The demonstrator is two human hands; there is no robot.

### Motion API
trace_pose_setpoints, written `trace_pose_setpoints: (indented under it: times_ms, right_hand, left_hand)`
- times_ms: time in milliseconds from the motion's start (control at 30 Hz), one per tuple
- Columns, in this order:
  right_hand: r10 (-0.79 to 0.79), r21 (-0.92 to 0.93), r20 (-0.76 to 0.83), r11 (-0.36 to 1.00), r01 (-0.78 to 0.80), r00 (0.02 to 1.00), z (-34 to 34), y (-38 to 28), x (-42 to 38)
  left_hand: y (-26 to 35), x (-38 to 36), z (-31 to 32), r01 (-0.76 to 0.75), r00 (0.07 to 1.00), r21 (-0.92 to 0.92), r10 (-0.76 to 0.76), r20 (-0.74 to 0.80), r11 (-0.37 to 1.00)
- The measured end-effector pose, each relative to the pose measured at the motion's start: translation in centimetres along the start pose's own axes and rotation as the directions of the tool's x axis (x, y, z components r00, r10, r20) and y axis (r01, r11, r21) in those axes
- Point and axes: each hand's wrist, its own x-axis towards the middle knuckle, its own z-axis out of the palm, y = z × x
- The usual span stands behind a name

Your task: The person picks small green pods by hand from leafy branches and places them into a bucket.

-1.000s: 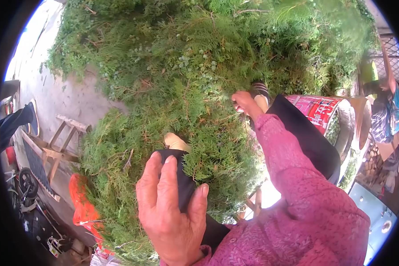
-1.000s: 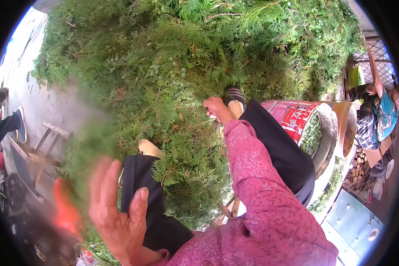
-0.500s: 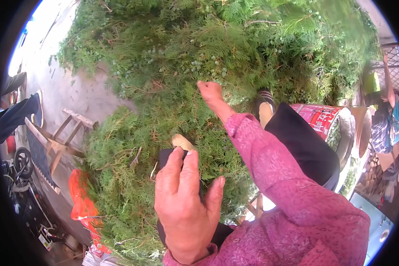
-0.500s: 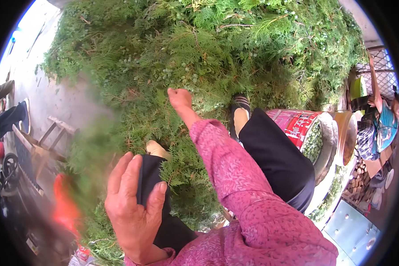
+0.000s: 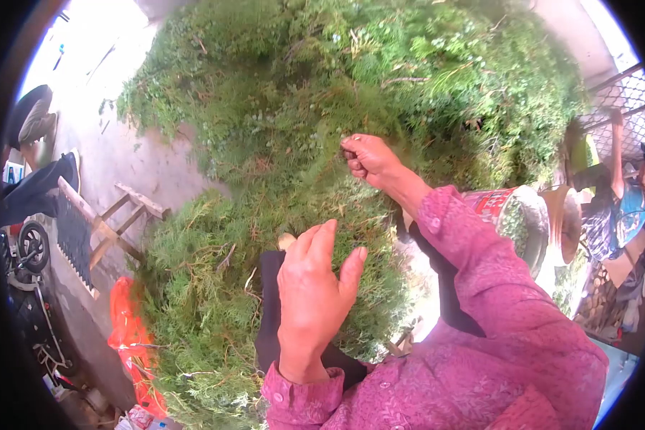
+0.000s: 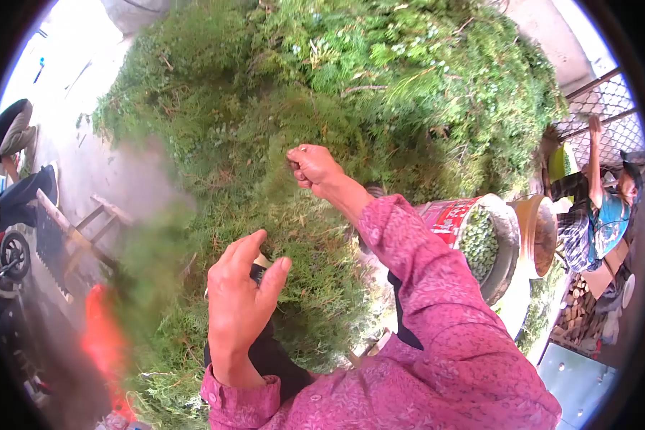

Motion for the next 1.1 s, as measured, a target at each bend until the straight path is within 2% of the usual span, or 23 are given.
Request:
trace_pose_setpoints:
  times_ms: [33, 67, 100, 133, 167, 200, 233, 267, 300, 333, 500, 567, 633, 667, 700, 733, 767, 800, 867, 900, 967, 1033, 1100]
  right_hand:
    - [-0.091, 0.056, 0.063, 0.995, 0.087, 0.994, 0.8, -1.9, -2.0]
    - [-0.182, 0.048, 0.079, 0.983, 0.179, 0.980, 1.8, -3.4, -4.4]
    - [-0.203, 0.040, 0.086, 0.979, 0.201, 0.975, 2.8, -4.7, -7.2]
    - [-0.339, -0.039, 0.092, 0.938, 0.344, 0.936, 3.7, -5.7, -10.0]
    - [-0.465, -0.114, 0.111, 0.872, 0.476, 0.878, 4.4, -6.3, -12.6]
    - [-0.477, -0.115, 0.122, 0.865, 0.489, 0.871, 4.8, -6.3, -14.9]
    - [-0.590, -0.293, 0.177, 0.732, 0.615, 0.788, 5.1, -5.9, -17.2]
    - [-0.678, -0.445, 0.252, 0.553, 0.704, 0.691, 5.2, -5.2, -18.7]
    - [-0.722, -0.470, 0.344, 0.422, 0.775, 0.601, 5.2, -4.1, -19.4]
    - [-0.747, -0.479, 0.432, 0.284, 0.830, 0.505, 5.1, -2.9, -19.7]
    - [-0.652, -0.448, 0.573, 0.258, 0.856, 0.497, 4.1, 0.1, -19.6]
    - [-0.621, -0.445, 0.620, 0.224, 0.867, 0.479, 3.9, -0.3, -19.6]
    - [-0.606, -0.380, 0.613, 0.337, 0.861, 0.508, 3.6, -0.7, -19.5]
    - [-0.609, -0.373, 0.614, 0.338, 0.864, 0.503, 3.1, -1.1, -19.4]
    - [-0.477, -0.331, 0.579, 0.603, 0.726, 0.661, 2.2, -1.8, -19.3]
    - [-0.301, -0.274, 0.558, 0.812, 0.515, 0.773, 1.6, -2.8, -19.3]
    - [-0.316, -0.176, 0.483, 0.879, 0.444, 0.817, 1.1, -4.2, -19.5]
    - [-0.316, -0.066, 0.404, 0.926, 0.372, 0.858, 0.5, -5.7, -19.5]
    - [-0.374, 0.215, 0.370, 0.925, 0.313, 0.850, -1.9, -6.6, -17.9]
    - [-0.376, 0.223, 0.364, 0.923, 0.313, 0.852, -2.3, -7.2, -17.5]
    - [-0.474, 0.308, 0.206, 0.862, 0.403, 0.856, -3.2, -8.1, -17.1]
    - [-0.468, 0.269, 0.169, 0.868, 0.417, 0.867, -3.4, -8.0, -17.0]
    - [-0.623, -0.151, 0.180, 0.747, 0.647, 0.761, -2.9, -7.5, -16.8]
  left_hand:
    - [0.4, 0.0, 0.1, 0.049, 0.999, -0.129, -0.048, 0.009, 0.990]
    - [0.7, 0.0, 0.2, 0.182, 0.983, -0.336, -0.164, 0.081, 0.924]
    - [1.1, 0.2, 0.4, 0.160, 0.987, -0.341, -0.147, 0.064, 0.926]
    - [1.5, 0.6, 0.5, 0.287, 0.951, -0.685, -0.285, 0.119, 0.669]
    - [1.8, 1.1, 0.7, 0.347, 0.897, -0.896, -0.376, 0.231, 0.278]
    - [1.9, 1.3, 1.1, 0.343, 0.879, -0.920, -0.411, 0.243, 0.188]
    - [2.1, 1.5, 1.1, 0.328, 0.884, -0.925, -0.409, 0.228, 0.193]
    - [2.3, 1.7, 1.0, 0.269, 0.904, -0.962, -0.354, 0.238, 0.039]
    - [2.2, 1.8, 1.0, 0.217, 0.924, -0.969, -0.296, 0.242, -0.116]
    - [1.1, 2.1, 1.5, 0.184, 0.938, -0.962, -0.256, 0.232, -0.200]
    - [-1.0, 2.2, 2.6, 0.239, 0.889, -0.944, -0.340, 0.308, -0.229]
    - [0.7, 2.8, 2.4, 0.161, 0.822, -0.983, -0.540, 0.183, -0.089]
    - [0.9, 3.4, 2.2, 0.147, 0.789, -0.986, -0.593, 0.164, -0.077]
    - [0.2, 3.7, 2.3, 0.083, 0.842, -0.997, -0.534, 0.072, -0.004]
    - [-0.2, 3.8, 2.3, 0.013, 0.884, -0.998, -0.467, -0.018, 0.064]
    - [0.1, 3.9, 2.2, -0.044, 0.876, -0.993, -0.473, -0.090, 0.108]
    - [0.2, 4.0, 2.2, -0.043, 0.876, -0.992, -0.474, -0.093, 0.114]
    - [0.1, 4.1, 2.2, -0.063, 0.869, -0.985, -0.476, -0.132, 0.158]
    - [-0.3, 4.1, 2.4, -0.075, 0.864, -0.975, -0.474, -0.167, 0.207]
    - [-0.6, 4.0, 2.6, -0.067, 0.874, -0.970, -0.455, -0.170, 0.234]
    - [-0.7, 4.1, 3.3, -0.051, 0.888, -0.964, -0.430, -0.164, 0.262]
    - [-0.5, 4.3, 3.9, -0.037, 0.873, -0.954, -0.455, -0.175, 0.296]
    - [0.1, 4.5, 4.2, -0.015, 0.873, -0.957, -0.464, -0.154, 0.290]
